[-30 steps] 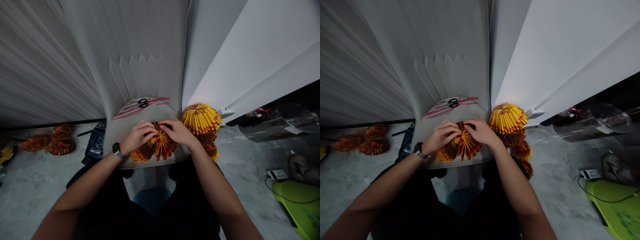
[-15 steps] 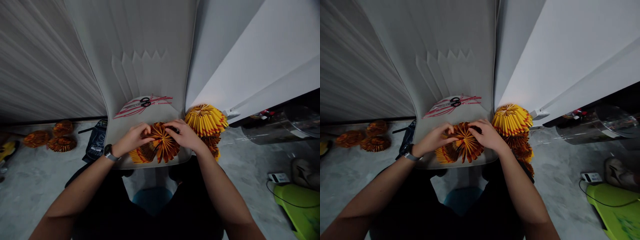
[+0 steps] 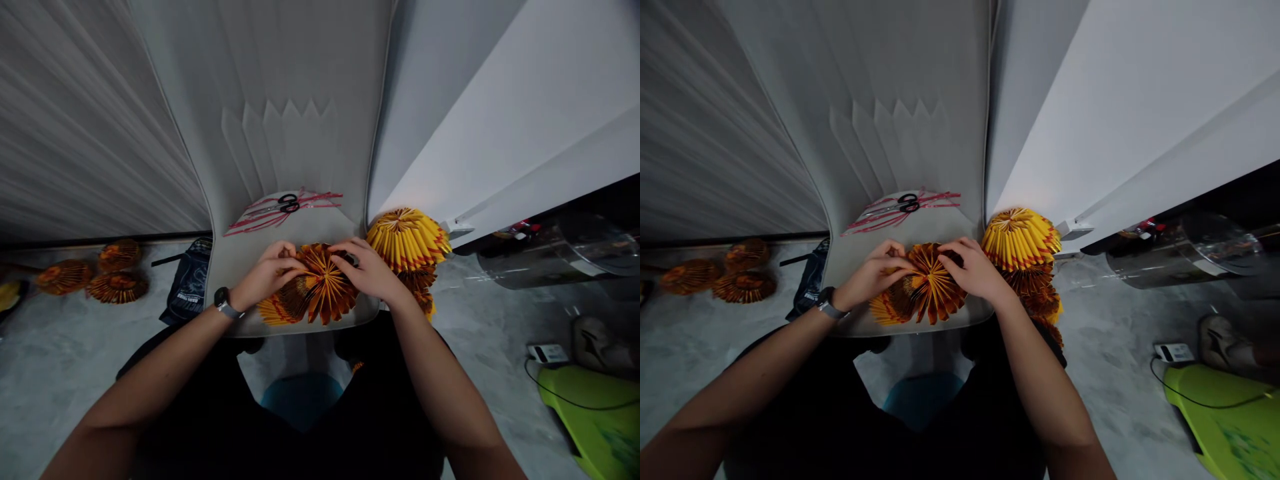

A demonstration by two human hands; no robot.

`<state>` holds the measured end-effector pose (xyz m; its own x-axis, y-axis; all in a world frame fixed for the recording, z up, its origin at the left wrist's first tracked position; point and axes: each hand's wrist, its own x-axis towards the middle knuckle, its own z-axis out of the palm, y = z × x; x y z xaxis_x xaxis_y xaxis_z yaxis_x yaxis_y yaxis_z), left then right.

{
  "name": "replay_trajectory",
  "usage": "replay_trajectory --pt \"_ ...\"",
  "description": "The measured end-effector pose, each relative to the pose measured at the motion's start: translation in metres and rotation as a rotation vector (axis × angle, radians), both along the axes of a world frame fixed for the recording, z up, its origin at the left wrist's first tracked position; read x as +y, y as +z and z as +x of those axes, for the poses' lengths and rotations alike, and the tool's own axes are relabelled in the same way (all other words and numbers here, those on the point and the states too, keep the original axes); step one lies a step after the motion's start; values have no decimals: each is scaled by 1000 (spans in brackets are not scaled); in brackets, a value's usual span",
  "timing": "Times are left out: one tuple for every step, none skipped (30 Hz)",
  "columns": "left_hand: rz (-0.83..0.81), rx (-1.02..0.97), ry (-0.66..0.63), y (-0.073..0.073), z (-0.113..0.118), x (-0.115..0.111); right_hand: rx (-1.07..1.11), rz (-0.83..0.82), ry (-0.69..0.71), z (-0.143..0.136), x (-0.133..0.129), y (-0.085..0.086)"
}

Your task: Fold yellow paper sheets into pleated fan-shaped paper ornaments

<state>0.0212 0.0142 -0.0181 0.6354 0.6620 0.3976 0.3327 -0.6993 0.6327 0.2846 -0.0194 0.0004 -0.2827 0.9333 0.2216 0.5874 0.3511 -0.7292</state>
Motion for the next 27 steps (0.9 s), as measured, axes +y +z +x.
replay_trajectory --pt "28 -1 -15 2 2 1 5 2 5 -1 0 0" --pt "50 0 -31 5 3 1 10 4 12 -2 0 0" --pt "67 3 -48 7 5 2 13 6 20 -3 1 0" --pt "80 5 -63 9 7 2 16 9 27 -5 1 0" --pt "88 4 -73 11 8 3 17 13 32 -6 1 1" --pt "96 -4 -78 12 10 3 15 15 36 -8 1 1" --pt "102 -13 -79 13 11 3 13 15 38 -9 2 1" --pt "109 -22 -83 13 12 2 10 14 39 -10 3 0" --pt "115 -32 -89 12 12 2 10 13 39 -10 4 0" --pt "120 -39 -99 12 13 2 10 12 40 -10 5 0" --pt "121 -39 -109 11 13 1 11 9 42 -10 6 -1" --pt "119 -38 -117 10 14 1 14 7 44 -10 6 -1" --pt "113 -37 -120 9 14 1 17 5 45 -9 7 -1" --pt "103 -42 -118 9 14 1 19 1 45 -9 7 -2" --pt "85 -45 -112 9 15 0 21 -3 45 -9 8 -2" --pt "62 -48 -106 9 15 0 23 -6 45 -9 8 -2" --pt "38 -50 -102 9 15 0 26 -9 45 -9 8 -1" --pt "19 -47 -102 9 16 0 28 -10 46 -9 8 -1" --pt "7 -35 -106 10 15 0 29 -11 49 -9 9 -1" --pt "4 -16 -112 11 15 -1 30 -11 52 -10 9 0" --pt "7 9 -120 12 15 -1 31 -12 55 -10 9 0" --pt "17 34 -126 12 15 -1 31 -13 56 -10 9 1" --pt "26 55 -130 13 14 -1 31 -13 56 -10 9 1" --pt "34 66 -132 14 14 -1 31 -14 55 -10 9 1" --pt "35 65 -132 14 14 0 33 -14 54 -11 9 2" --pt "28 52 -135 15 13 0 36 -14 53 -11 9 2" --pt "13 26 -138 15 13 0 41 -14 54 -11 9 2"
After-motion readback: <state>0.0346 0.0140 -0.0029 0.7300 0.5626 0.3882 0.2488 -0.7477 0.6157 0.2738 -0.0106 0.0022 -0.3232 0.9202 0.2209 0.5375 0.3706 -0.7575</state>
